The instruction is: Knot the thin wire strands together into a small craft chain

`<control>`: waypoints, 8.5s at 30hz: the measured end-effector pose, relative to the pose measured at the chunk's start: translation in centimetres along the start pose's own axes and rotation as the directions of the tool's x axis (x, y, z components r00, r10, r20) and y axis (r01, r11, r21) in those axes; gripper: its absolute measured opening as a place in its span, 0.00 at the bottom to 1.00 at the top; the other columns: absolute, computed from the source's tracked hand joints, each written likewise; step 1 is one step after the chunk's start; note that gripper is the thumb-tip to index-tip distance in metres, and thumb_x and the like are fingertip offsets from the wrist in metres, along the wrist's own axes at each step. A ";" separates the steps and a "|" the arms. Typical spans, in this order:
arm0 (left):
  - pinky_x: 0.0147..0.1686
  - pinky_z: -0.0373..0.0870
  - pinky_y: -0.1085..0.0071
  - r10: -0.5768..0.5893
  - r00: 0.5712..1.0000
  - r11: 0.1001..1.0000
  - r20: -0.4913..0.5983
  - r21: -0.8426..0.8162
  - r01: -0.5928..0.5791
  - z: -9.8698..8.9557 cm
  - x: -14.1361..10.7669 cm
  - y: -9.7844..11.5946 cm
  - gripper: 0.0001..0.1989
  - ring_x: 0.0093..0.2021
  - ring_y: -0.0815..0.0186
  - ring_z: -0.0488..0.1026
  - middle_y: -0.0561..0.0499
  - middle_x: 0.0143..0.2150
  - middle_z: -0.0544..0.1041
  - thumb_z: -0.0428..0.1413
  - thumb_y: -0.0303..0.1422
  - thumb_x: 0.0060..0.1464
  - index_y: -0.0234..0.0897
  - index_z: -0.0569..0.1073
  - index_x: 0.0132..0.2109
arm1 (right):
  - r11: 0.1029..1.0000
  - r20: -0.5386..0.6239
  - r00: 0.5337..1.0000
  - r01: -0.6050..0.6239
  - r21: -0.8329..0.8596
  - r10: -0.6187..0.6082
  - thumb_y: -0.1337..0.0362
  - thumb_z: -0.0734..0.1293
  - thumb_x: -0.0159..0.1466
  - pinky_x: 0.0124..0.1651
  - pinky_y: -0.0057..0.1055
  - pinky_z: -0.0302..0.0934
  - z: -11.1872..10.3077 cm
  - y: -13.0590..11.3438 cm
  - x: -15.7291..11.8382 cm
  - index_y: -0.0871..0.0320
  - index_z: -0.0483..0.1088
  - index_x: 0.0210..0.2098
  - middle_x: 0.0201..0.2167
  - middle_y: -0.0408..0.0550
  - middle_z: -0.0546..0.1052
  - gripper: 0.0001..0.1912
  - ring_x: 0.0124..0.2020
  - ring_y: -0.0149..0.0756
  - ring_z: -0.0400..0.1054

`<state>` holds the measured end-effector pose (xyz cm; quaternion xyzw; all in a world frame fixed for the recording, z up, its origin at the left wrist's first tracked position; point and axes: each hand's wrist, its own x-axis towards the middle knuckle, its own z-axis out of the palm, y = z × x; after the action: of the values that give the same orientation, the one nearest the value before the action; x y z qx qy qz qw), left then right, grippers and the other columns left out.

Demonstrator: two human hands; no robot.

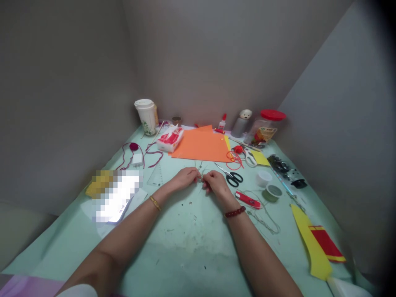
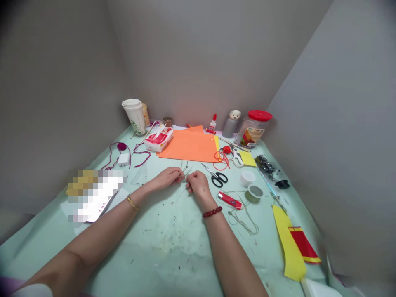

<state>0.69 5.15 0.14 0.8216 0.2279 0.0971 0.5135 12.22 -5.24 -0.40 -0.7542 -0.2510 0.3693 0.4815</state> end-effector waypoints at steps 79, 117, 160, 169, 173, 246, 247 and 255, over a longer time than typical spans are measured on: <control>0.30 0.56 0.72 0.193 0.972 0.780 -0.131 0.622 -0.071 1.2 -0.4 1.3 0.09 0.34 0.66 0.66 0.50 0.34 0.71 0.46 0.30 0.54 0.39 0.71 0.37 | 0.974 -0.001 0.997 -0.075 0.214 0.077 0.69 0.62 0.52 0.10 0.20 0.47 -0.7 0.2 -0.7 0.59 0.61 0.19 0.13 0.41 0.67 0.06 0.09 0.22 0.55; 0.29 0.56 0.74 0.252 0.962 0.866 -0.109 0.469 -0.174 1.7 0.2 0.0 0.05 0.31 0.69 0.64 0.54 0.32 0.69 0.47 0.27 0.51 0.37 0.67 0.33 | 0.996 0.118 0.993 -0.028 0.090 0.017 0.73 0.59 0.51 0.11 0.20 0.48 -0.9 0.2 -0.6 0.59 0.61 0.21 0.13 0.39 0.67 0.05 0.10 0.22 0.55; 0.30 0.57 0.73 0.253 0.961 0.836 -0.109 0.525 -0.161 2.5 0.2 -1.2 0.07 0.32 0.70 0.65 0.53 0.33 0.69 0.47 0.31 0.55 0.37 0.70 0.35 | 0.917 0.024 0.999 0.010 0.399 -0.021 0.70 0.64 0.48 0.16 0.19 0.51 -1.6 1.3 -1.1 0.61 0.67 0.33 0.14 0.37 0.66 0.11 0.14 0.23 0.57; 0.31 0.58 0.74 0.269 0.957 0.824 -0.105 0.539 -0.172 2.6 0.1 -1.3 0.06 0.33 0.69 0.66 0.53 0.33 0.68 0.48 0.30 0.55 0.38 0.70 0.35 | 0.884 0.259 0.958 -0.012 0.467 -0.124 0.63 0.67 0.49 0.15 0.19 0.43 -2.3 0.4 -1.8 0.58 0.65 0.33 0.19 0.35 0.63 0.12 0.17 0.21 0.53; 0.30 0.58 0.74 0.286 0.952 0.820 -0.108 0.542 -0.185 2.6 0.2 -1.5 0.06 0.32 0.70 0.65 0.53 0.33 0.68 0.48 0.30 0.55 0.38 0.69 0.35 | 0.979 0.230 0.967 0.059 0.195 -0.104 0.64 0.66 0.50 0.14 0.20 0.41 -2.1 0.5 -1.8 0.57 0.64 0.33 0.14 0.31 0.58 0.11 0.13 0.21 0.48; 0.32 0.58 0.72 0.270 0.959 0.795 -0.084 0.582 -0.173 3.0 -2.8 -1.5 0.07 0.33 0.69 0.65 0.53 0.33 0.67 0.44 0.31 0.60 0.37 0.64 0.34 | 0.891 -0.457 0.889 0.208 0.404 0.000 0.71 0.58 0.57 0.19 0.22 0.62 0.8 -0.8 8.2 0.58 0.60 0.28 0.14 0.34 0.63 0.03 0.16 0.25 0.64; 0.32 0.58 0.73 0.273 0.958 0.793 -0.083 0.583 -0.175 3.0 -2.8 -1.5 0.07 0.32 0.69 0.64 0.53 0.32 0.67 0.44 0.30 0.60 0.37 0.64 0.34 | 0.894 -0.459 0.888 0.206 0.398 0.000 0.71 0.58 0.57 0.19 0.22 0.62 0.9 -0.8 8.3 0.58 0.60 0.28 0.15 0.34 0.63 0.03 0.16 0.25 0.64; 0.31 0.57 0.73 0.306 0.949 0.776 -0.080 0.598 -0.200 3.0 -2.7 -1.8 0.09 0.31 0.69 0.63 0.53 0.30 0.66 0.43 0.29 0.60 0.36 0.63 0.31 | 0.895 -0.441 0.898 0.194 0.401 0.003 0.71 0.57 0.56 0.18 0.22 0.61 0.5 -0.7 8.8 0.57 0.59 0.28 0.14 0.36 0.65 0.04 0.15 0.26 0.63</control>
<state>-1.01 2.09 -2.61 0.9505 0.1771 0.1619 0.1975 17.06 1.75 -2.68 -0.6764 -0.0873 0.2157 0.6988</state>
